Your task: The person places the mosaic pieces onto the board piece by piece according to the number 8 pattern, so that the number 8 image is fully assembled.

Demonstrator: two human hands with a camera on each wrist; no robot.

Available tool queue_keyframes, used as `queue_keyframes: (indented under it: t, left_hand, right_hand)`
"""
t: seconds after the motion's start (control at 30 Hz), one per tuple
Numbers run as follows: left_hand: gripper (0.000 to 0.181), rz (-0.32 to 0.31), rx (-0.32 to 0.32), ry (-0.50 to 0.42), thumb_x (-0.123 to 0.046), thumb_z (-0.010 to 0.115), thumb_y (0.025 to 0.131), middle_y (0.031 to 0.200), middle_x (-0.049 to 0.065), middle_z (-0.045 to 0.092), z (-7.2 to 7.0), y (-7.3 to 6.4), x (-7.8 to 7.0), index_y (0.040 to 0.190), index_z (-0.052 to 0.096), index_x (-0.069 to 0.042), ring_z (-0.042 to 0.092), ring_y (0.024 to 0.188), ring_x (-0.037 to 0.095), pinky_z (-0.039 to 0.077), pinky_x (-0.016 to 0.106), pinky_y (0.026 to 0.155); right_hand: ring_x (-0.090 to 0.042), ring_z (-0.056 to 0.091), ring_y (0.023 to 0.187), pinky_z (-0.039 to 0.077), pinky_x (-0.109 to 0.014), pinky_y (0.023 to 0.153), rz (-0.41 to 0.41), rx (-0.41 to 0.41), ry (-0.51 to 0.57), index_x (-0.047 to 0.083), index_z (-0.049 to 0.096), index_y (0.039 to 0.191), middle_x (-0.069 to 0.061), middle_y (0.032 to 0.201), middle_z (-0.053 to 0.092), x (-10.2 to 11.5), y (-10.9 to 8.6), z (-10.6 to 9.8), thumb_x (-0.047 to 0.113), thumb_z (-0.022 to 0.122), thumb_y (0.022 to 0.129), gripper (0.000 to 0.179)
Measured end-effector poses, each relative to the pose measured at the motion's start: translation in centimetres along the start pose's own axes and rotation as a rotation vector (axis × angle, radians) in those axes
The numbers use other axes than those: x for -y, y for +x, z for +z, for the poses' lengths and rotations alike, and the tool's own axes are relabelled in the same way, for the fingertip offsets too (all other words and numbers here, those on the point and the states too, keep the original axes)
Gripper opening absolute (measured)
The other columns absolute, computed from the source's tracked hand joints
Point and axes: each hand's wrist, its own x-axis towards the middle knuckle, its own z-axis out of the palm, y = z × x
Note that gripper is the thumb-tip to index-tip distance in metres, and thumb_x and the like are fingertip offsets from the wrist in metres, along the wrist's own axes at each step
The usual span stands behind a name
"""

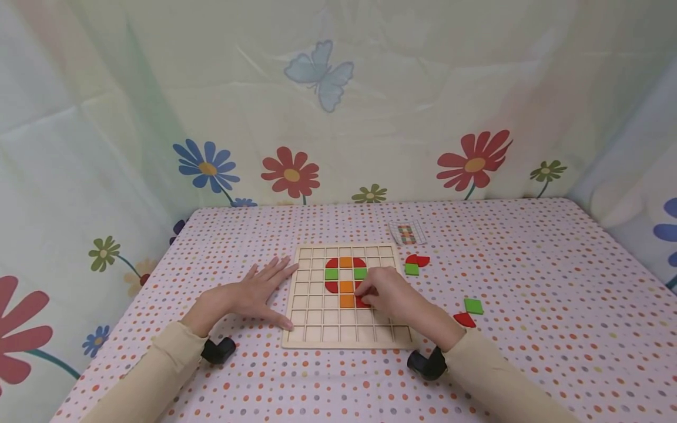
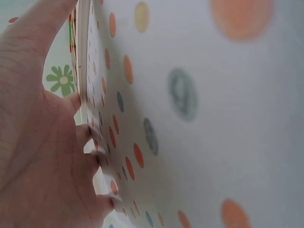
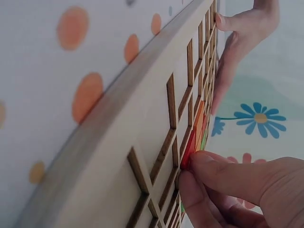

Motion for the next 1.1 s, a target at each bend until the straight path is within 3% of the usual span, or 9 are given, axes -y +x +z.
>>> queue_keyframes:
  t: [0.27, 0.5, 0.73, 0.9, 1.1]
  left_hand:
    - [0.122, 0.003, -0.005, -0.002, -0.067, 0.079, 0.083, 0.176, 0.009, -0.003, 0.0, 0.0, -0.1, 0.17, 0.008, -0.02, -0.006, 0.162, 0.031, 0.001, 0.064, 0.127]
    - [0.123, -0.002, -0.005, -0.004, -0.068, 0.079, 0.082, 0.176, 0.009, -0.003, 0.1, 0.0, -0.1, 0.17, 0.008, -0.02, -0.005, 0.162, 0.031, 0.003, 0.065, 0.126]
    - [0.121, -0.008, -0.008, 0.014, -0.067, 0.079, 0.083, 0.176, 0.01, -0.001, 0.1, 0.0, 0.1, 0.17, 0.01, -0.019, -0.003, 0.162, 0.032, 0.004, 0.063, 0.127]
    - [0.121, -0.006, -0.016, 0.008, -0.066, 0.079, 0.083, 0.176, 0.011, -0.001, 0.1, -0.1, 0.2, 0.17, 0.01, -0.017, -0.002, 0.162, 0.033, 0.005, 0.064, 0.127]
    - [0.122, -0.007, -0.01, 0.015, -0.068, 0.079, 0.083, 0.176, 0.008, -0.002, 0.1, 0.0, 0.2, 0.17, 0.009, -0.02, -0.004, 0.162, 0.031, 0.003, 0.063, 0.127]
  right_hand:
    - [-0.016, 0.066, 0.093, 0.058, -0.03, 0.08, -0.024, 0.052, 0.112, 0.007, 0.082, 0.105, 0.003, 0.099, 0.072, -1.6, -1.1, -1.3, 0.0, 0.08, 0.091, 0.016]
    - [-0.01, 0.063, 0.085, 0.057, -0.025, 0.07, 0.031, 0.055, 0.128, 0.011, 0.081, 0.098, 0.003, 0.098, 0.072, -4.8, -4.6, -3.6, 0.003, 0.079, 0.092, 0.01]
    - [-0.016, 0.066, 0.085, 0.058, -0.031, 0.071, 0.192, 0.161, 0.04, 0.002, 0.078, 0.1, -0.002, 0.098, 0.073, -7.9, -7.5, -6.6, -0.006, 0.077, 0.088, 0.015]
    - [-0.019, 0.065, 0.084, 0.059, -0.04, 0.074, 0.273, 0.198, -0.016, 0.0, 0.075, 0.099, -0.002, 0.094, 0.071, -8.4, -8.0, -7.0, -0.008, 0.081, 0.083, 0.02]
    - [-0.018, 0.062, 0.08, 0.055, -0.037, 0.071, 0.31, 0.194, -0.015, 0.005, 0.075, 0.095, 0.001, 0.088, 0.068, -8.4, -8.1, -7.1, -0.009, 0.082, 0.079, 0.022]
